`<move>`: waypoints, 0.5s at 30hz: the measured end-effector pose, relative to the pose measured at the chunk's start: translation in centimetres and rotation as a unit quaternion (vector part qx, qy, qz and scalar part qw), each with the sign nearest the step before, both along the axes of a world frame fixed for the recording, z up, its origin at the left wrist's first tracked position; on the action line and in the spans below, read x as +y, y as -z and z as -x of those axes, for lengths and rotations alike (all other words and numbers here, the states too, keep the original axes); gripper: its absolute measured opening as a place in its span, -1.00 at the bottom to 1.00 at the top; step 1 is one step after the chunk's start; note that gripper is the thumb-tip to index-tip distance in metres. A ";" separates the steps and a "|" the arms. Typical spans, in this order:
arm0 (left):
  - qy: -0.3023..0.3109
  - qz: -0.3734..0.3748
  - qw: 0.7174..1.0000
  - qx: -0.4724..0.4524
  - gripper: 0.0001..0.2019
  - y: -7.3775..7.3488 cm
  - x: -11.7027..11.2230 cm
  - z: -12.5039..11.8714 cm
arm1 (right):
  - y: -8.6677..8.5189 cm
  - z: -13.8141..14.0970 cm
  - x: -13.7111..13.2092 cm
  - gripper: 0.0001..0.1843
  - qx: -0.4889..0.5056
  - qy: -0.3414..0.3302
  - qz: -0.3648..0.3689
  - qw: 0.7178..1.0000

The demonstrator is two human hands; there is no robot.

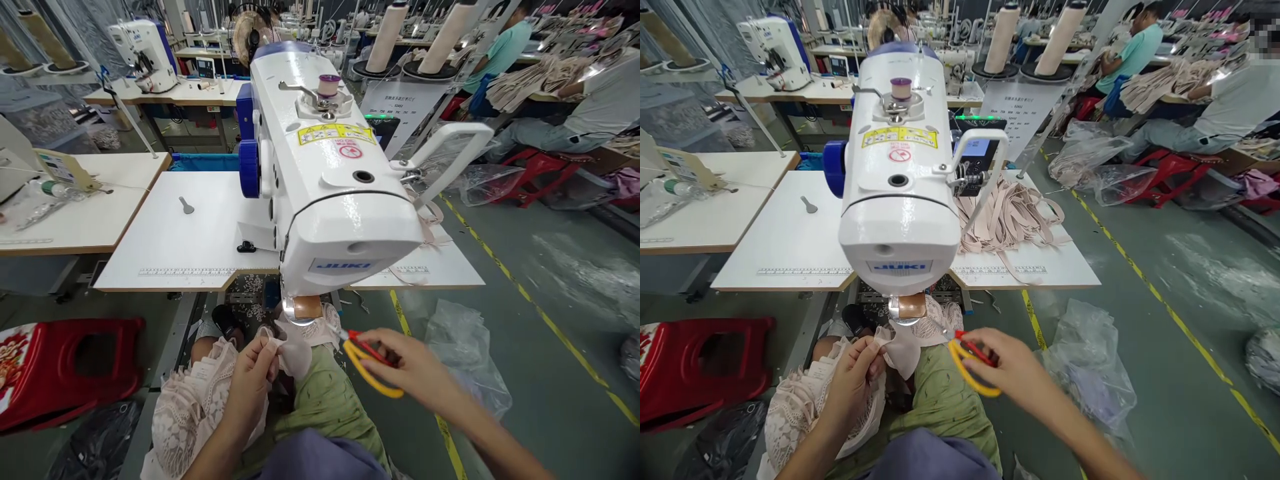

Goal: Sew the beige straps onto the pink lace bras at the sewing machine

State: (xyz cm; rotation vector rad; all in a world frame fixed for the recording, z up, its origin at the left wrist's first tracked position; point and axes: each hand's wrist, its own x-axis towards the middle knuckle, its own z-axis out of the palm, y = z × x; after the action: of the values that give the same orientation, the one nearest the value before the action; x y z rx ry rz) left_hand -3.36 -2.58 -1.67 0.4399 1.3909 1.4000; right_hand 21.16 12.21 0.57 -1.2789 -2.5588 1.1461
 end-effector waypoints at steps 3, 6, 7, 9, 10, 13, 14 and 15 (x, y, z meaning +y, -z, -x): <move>0.013 -0.001 0.999 -0.035 -0.66 -0.4 0.3 -0.2 | -0.3 -0.6 5.6 -0.57 -0.042 0.037 -0.153 0.987; 0.048 0.012 0.997 -0.052 -0.68 -1.3 0.8 -0.2 | -1.1 0.7 7.7 -0.56 -0.014 0.062 -0.315 0.947; 0.071 0.022 0.995 -0.059 -0.68 -1.7 1.0 -0.2 | -1.4 1.5 7.0 -0.56 0.009 0.058 -0.335 0.940; 0.139 0.046 0.987 -0.071 -0.68 -2.3 1.5 -0.3 | -1.4 3.5 4.0 -0.60 0.063 -0.013 -0.301 0.951; 0.179 0.059 0.980 -0.072 -0.69 -2.6 1.7 -0.3 | -1.2 4.5 2.1 -0.62 0.083 -0.115 -0.252 0.957; 0.264 0.086 0.960 -0.034 -0.73 -3.0 2.2 -0.3 | 0.4 6.6 -1.9 -0.70 0.092 -0.281 -0.159 0.942; 0.266 0.090 0.960 -0.008 -0.75 -2.9 2.2 -0.2 | 1.0 6.7 -2.1 -0.70 0.092 -0.277 -0.149 0.945; 0.249 0.087 0.964 0.034 -0.77 -2.7 2.1 -0.2 | 1.6 6.6 -1.9 -0.70 0.092 -0.248 -0.145 0.953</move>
State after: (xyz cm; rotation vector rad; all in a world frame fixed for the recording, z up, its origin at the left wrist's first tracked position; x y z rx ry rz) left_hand -3.17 -0.53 1.00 0.6727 1.3271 0.8538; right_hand 14.55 10.34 -1.02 -0.4527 -2.8395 0.8389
